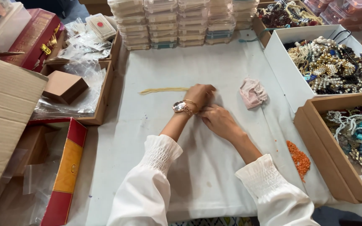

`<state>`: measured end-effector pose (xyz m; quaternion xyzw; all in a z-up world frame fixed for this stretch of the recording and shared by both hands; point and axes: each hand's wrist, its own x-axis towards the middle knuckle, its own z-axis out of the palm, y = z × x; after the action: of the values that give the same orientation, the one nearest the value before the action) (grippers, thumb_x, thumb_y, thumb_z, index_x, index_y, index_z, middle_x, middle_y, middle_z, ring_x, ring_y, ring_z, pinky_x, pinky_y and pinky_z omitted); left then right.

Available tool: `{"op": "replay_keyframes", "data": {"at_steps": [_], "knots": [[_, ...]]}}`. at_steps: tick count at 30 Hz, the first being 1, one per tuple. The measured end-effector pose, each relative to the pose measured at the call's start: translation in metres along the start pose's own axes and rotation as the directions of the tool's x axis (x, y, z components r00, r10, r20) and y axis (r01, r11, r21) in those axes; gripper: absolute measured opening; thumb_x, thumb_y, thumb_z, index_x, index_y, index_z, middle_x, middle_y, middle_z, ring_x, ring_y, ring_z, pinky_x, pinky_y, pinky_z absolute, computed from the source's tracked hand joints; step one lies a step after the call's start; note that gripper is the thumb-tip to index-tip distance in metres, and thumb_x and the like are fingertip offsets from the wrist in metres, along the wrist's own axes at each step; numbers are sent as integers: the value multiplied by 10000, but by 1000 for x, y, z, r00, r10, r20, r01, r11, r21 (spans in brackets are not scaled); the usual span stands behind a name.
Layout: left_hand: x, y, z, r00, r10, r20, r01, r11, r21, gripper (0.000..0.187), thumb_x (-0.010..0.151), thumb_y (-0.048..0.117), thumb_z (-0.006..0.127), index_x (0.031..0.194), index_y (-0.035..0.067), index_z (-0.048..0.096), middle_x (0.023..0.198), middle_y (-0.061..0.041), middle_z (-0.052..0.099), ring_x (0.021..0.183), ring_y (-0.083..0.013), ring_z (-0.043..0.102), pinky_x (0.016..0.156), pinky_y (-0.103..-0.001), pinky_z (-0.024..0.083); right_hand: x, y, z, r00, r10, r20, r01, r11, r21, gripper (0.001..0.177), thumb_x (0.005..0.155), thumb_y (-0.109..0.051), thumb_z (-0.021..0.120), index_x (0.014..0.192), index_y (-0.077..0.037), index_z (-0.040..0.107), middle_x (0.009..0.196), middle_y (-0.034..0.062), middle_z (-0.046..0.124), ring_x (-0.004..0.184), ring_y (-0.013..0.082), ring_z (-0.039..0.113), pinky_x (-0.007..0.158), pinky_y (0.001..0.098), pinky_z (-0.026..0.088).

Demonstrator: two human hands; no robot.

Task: Organize various gold jewelry items and pack them into small plastic storage containers.

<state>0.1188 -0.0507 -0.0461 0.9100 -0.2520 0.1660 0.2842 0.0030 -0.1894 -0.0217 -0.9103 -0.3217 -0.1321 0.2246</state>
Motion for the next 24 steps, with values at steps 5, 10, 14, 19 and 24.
{"op": "replay_keyframes", "data": {"at_steps": [5,10,14,19,24], "knots": [[0,43,-28,971,19,239,-28,999,34,227,892,113,639,1038,199,789,923,-92,770,841,-284,737,772,-390,591,-1,-5,-4,999,47,-7,-47,999,10,207,895,-111,664,1059,-84,787,1067,123,736,1042,298,666,900,435,537],[-36,55,-88,993,114,-36,-117,989,-96,140,927,129,666,1017,171,765,990,-32,775,836,-220,750,737,-348,600,-2,-7,-3,992,-77,-101,78,997,6,243,907,-90,656,1125,-80,763,1151,94,736,1064,295,668,905,449,529],[-72,34,-96,988,-38,-147,32,998,-49,88,918,177,715,958,199,789,987,11,762,811,-208,739,683,-343,577,-1,-15,-15,995,-64,-80,66,998,16,225,917,-84,653,1117,-83,758,1233,49,713,1083,259,680,925,417,535],[-84,16,-96,975,-137,-176,134,991,-26,89,913,179,719,939,198,802,987,18,764,805,-203,735,693,-348,577,5,-26,-43,981,185,-61,-173,972,159,184,933,-122,657,1085,-98,757,1344,27,665,1040,236,691,910,385,546],[-87,9,-78,978,164,-131,-175,981,-82,184,788,154,760,963,183,809,1117,-14,751,853,-251,727,714,-378,581,0,6,-18,981,79,-177,-90,995,-51,371,964,-86,593,1330,-93,652,1377,72,642,1294,296,568,1059,444,460]]}}
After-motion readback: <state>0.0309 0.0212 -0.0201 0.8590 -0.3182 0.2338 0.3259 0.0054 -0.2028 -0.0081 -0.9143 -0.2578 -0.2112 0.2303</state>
